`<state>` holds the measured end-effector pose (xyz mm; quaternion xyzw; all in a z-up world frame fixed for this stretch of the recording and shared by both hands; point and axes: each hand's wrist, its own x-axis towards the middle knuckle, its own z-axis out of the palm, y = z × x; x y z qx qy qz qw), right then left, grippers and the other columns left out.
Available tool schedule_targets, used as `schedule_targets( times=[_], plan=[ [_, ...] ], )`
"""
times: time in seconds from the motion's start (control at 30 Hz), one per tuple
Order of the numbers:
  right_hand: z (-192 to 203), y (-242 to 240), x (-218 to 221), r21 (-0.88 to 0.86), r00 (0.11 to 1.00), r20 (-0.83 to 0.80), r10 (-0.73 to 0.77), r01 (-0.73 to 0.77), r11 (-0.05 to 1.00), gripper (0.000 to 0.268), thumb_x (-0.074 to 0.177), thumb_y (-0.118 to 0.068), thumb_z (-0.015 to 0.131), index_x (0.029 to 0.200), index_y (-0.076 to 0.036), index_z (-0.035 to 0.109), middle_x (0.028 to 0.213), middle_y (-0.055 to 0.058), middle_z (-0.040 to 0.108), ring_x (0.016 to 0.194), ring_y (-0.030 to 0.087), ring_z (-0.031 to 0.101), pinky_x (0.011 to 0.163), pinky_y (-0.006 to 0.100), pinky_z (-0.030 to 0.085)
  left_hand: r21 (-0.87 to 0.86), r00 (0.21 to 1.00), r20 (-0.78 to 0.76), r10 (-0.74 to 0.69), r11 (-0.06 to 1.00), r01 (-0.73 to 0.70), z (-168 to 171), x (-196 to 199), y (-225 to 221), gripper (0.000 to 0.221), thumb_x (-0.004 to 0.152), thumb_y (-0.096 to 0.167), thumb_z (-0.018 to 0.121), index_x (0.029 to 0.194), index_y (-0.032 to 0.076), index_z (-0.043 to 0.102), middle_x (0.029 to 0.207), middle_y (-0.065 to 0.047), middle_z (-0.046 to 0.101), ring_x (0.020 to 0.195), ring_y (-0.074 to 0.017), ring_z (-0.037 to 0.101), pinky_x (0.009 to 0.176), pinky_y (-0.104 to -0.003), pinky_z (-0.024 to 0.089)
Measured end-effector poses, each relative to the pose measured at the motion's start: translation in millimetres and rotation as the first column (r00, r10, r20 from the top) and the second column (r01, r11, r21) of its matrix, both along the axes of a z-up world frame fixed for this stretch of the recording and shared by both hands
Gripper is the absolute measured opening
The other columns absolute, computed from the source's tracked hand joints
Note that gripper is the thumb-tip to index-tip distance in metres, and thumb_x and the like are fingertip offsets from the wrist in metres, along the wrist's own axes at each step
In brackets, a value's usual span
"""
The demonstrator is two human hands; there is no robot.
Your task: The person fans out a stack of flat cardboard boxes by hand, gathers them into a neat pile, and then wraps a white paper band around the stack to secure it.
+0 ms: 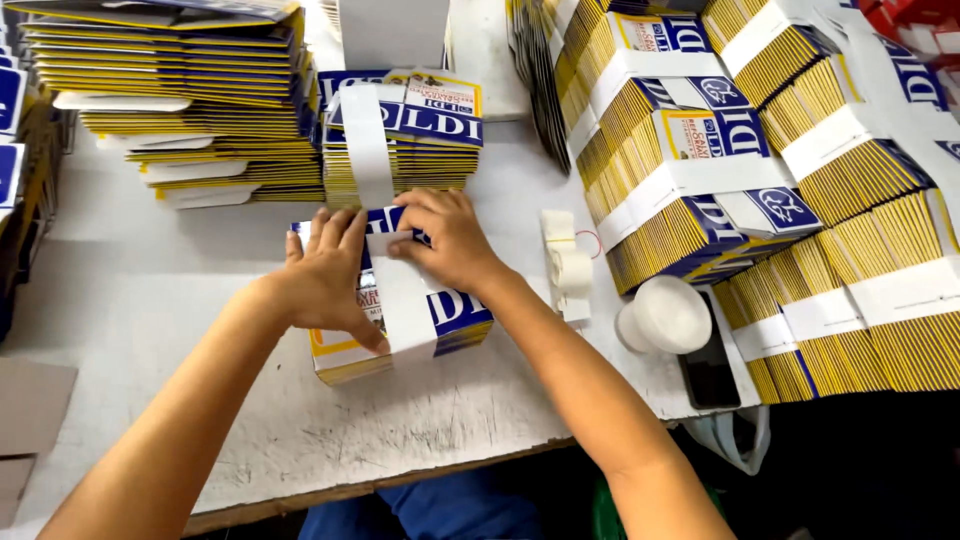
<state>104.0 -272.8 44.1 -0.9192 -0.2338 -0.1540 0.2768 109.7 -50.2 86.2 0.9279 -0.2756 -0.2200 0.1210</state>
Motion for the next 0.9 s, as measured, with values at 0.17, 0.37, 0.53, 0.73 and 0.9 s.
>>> schedule_targets(
  times=[0.17, 0.37, 0.53, 0.73, 0.9],
  plan=[
    [-8.1, 5.0, 1.4, -0.073, 0.999, -0.009, -0.038, 0.037, 0.997, 0.029, 0.086, -0.039, 0.079, 0.094, -0.014, 0.068, 0.138, 0.003, 0.063, 0.142, 0.029, 0.046, 0.117, 0.064, 0.019, -0.101, 0.995, 0.077, 0.059, 0.994, -0.051, -28.3, -9.1, -3.0, 0.158, 0.046, 0.083, 0.082, 0.158, -0.001, 0.009, 0.167, -0.022, 0.005, 0.155, -0.0419, -0.008, 0.12, -0.063, 0.0],
    [-2.6, 15.4, 6.3, -0.239, 0.988, -0.076, -0.135, 0.113, 0.964, 0.034, 0.088, -0.035, 0.076, 0.11, -0.011, 0.066, 0.137, 0.005, 0.059, 0.141, 0.028, 0.043, 0.117, 0.069, 0.013, -0.129, 0.969, 0.214, 0.124, 0.987, -0.098, -26.5, -19.8, -8.9, 0.164, 0.039, 0.094, 0.075, 0.157, 0.0, 0.012, 0.166, -0.021, 0.008, 0.154, -0.0402, -0.005, 0.12, -0.061, 0.0],
    [-15.6, 19.4, 2.0, -0.148, 0.983, -0.024, -0.183, 0.178, 0.973, 0.038, 0.088, -0.033, 0.075, 0.116, -0.008, 0.065, 0.138, 0.006, 0.058, 0.14, 0.027, 0.046, 0.12, 0.067, 0.017, -0.212, 0.951, 0.266, 0.157, 0.972, -0.101, -37.0, -22.4, -5.7, 0.164, 0.039, 0.093, 0.076, 0.156, -0.003, 0.012, 0.165, -0.022, 0.013, 0.154, -0.04, -0.002, 0.121, -0.059, 0.002],
    [-15.7, 19.2, -4.6, -0.031, 0.985, 0.05, -0.167, 0.169, 0.985, 0.028, 0.091, -0.029, 0.075, 0.104, -0.008, 0.063, 0.135, 0.006, 0.06, 0.141, 0.032, 0.045, 0.116, 0.065, 0.022, -0.335, 0.927, 0.325, 0.187, 0.94, -0.072, -47.8, -29.5, -3.2, 0.16, 0.045, 0.092, 0.075, 0.156, -0.006, 0.013, 0.164, -0.023, 0.019, 0.154, -0.0388, 0.005, 0.12, -0.06, 0.004],
    [-16.3, 20.2, -6.9, -0.008, 0.984, 0.066, -0.165, 0.166, 0.986, 0.026, 0.089, -0.028, 0.077, 0.099, -0.008, 0.062, 0.129, 0.005, 0.062, 0.13, 0.029, 0.052, 0.115, 0.06, 0.027, -0.37, 0.908, 0.376, 0.187, 0.928, -0.039, -50.3, -27.6, -4.1, 0.16, 0.047, 0.094, 0.072, 0.154, -0.008, 0.012, 0.162, -0.025, 0.021, 0.153, -0.0385, 0.008, 0.12, -0.06, 0.005]
  ],
)
